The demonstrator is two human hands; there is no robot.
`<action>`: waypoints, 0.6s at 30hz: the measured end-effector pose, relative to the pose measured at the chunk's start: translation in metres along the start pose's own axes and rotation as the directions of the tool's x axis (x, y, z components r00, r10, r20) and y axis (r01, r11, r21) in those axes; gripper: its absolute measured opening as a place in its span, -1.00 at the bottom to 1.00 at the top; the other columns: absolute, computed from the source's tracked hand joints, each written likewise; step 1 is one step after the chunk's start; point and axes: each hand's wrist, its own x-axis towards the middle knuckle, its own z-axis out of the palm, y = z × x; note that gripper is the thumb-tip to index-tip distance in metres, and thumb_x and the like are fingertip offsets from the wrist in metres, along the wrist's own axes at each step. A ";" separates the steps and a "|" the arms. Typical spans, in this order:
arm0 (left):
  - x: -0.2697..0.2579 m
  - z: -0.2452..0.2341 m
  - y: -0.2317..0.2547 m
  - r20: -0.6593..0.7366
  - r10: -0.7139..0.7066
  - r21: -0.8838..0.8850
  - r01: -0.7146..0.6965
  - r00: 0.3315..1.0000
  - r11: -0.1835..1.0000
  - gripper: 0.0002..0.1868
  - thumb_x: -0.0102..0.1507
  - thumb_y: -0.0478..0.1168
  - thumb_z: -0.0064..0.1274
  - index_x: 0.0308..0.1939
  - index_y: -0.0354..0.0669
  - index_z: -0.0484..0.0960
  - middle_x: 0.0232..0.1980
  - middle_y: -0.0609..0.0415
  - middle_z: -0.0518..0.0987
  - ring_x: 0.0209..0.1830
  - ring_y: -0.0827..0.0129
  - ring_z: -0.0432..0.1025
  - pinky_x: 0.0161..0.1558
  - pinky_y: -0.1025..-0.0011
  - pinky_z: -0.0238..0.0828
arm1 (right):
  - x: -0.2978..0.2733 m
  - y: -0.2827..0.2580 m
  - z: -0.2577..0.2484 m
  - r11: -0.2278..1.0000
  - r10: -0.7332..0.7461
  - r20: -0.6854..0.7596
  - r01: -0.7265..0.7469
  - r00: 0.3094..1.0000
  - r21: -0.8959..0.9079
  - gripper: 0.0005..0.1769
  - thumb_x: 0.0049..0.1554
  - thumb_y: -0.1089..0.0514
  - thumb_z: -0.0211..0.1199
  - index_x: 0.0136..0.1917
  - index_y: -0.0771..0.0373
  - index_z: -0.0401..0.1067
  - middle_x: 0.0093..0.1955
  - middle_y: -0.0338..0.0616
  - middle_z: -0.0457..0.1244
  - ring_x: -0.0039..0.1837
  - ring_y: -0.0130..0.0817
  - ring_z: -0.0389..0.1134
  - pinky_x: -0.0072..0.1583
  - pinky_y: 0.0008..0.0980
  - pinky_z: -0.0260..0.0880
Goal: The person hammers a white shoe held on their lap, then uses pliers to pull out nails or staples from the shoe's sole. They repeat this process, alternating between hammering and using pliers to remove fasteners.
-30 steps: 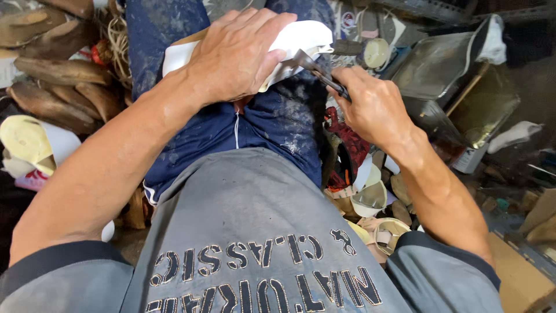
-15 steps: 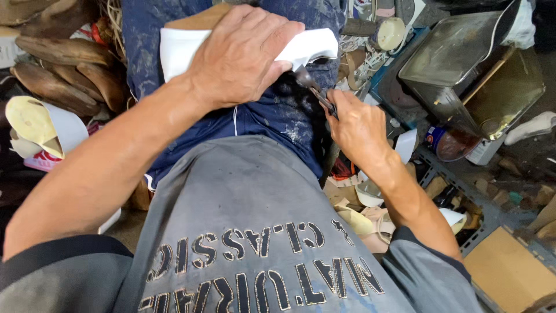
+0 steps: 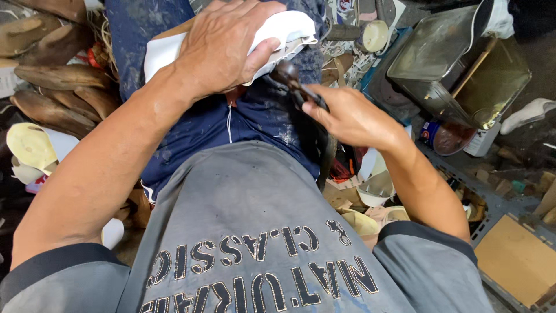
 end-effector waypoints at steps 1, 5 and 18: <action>0.000 0.002 -0.001 0.013 0.011 -0.005 -0.011 1.000 1.000 -0.56 0.44 -0.08 0.05 0.32 -0.22 0.46 0.12 -0.12 0.63 0.01 -0.08 0.50 -0.09 0.06 0.33 | 0.005 0.005 -0.002 1.000 -0.021 0.002 0.021 1.000 0.013 -0.55 0.36 -0.20 -0.14 0.10 0.19 0.31 -0.26 -0.02 0.26 -0.22 -0.08 0.30 -0.10 -0.12 0.22; 0.001 0.000 -0.002 0.044 0.006 0.001 -0.006 0.999 1.000 -0.55 0.45 -0.07 0.00 0.34 -0.22 0.43 0.07 -0.15 0.62 -0.04 -0.11 0.48 -0.11 0.04 0.30 | 0.011 0.016 -0.013 0.973 -0.123 -0.009 0.123 0.992 0.197 -0.56 0.34 -0.05 -0.07 0.32 0.20 0.38 0.11 -0.22 0.35 0.13 -0.38 0.27 0.17 -0.33 0.21; -0.010 0.011 0.012 0.029 0.065 0.031 -0.066 0.997 0.997 -0.55 0.46 0.00 0.15 0.29 -0.17 0.50 0.04 -0.04 0.60 -0.05 -0.01 0.47 -0.03 0.15 0.30 | -0.014 0.021 0.096 0.992 -0.049 -0.611 -0.033 0.790 -0.122 -0.82 0.25 0.21 0.13 0.13 0.20 0.38 -0.22 -0.01 0.39 -0.27 0.21 0.36 -0.27 0.05 0.25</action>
